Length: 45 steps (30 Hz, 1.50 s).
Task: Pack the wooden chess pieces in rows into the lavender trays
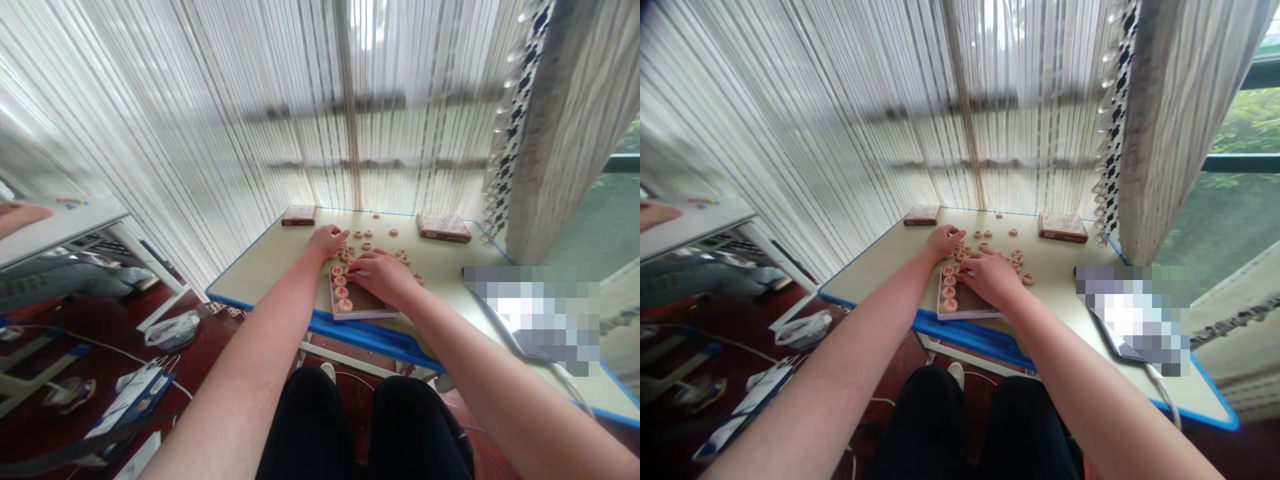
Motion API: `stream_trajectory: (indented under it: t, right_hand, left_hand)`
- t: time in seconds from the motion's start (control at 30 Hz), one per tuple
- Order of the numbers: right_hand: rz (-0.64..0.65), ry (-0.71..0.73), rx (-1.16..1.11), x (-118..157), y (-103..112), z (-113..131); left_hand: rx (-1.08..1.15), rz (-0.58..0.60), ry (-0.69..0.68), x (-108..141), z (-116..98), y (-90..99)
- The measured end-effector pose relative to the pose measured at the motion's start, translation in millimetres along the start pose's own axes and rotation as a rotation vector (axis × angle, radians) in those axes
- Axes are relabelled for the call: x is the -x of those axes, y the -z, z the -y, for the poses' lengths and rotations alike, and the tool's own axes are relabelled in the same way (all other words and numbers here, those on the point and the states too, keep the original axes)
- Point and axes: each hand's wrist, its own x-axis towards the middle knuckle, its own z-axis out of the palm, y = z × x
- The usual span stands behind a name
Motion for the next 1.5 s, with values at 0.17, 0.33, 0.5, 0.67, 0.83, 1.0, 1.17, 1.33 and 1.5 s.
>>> stream_trajectory:
  t: [0.17,0.33,0.5,0.67,0.83,1.0,1.17,1.33,1.5]
  right_hand:
    - [0.014,-0.009,-0.005,-1.1,-2.0,0.0]
    - [-0.024,-0.081,0.011,0.2,-2.7,2.7]
    - [0.002,-0.077,0.011,0.3,-4.3,3.2]
    - [0.022,-0.086,0.036,-0.9,-6.5,4.3]
    - [0.009,-0.077,0.040,-1.3,-5.7,6.8]
    - [0.006,-0.075,0.026,-0.4,-5.7,6.1]
    - [0.005,-0.061,0.005,-1.0,-6.2,5.0]
    - [-0.003,-0.081,0.004,-2.4,-7.9,3.6]
    - [0.012,-0.075,0.004,-2.9,-8.6,2.7]
  left_hand:
    - [-0.023,0.014,0.000,-1.0,0.1,-0.4]
    - [-0.042,0.032,-0.009,-0.6,0.5,0.4]
    - [-0.039,0.030,-0.012,0.5,0.1,1.1]
    - [-0.041,0.029,-0.010,2.2,-2.5,2.4]
    - [-0.052,0.029,0.002,2.8,-4.6,3.5]
    - [-0.045,0.032,-0.015,2.2,-3.5,2.7]
    - [-0.051,0.029,-0.022,2.4,-2.6,2.0]
    - [-0.071,0.030,-0.022,2.1,-1.4,1.3]
    - [-0.076,0.030,-0.039,2.2,-1.2,1.4]
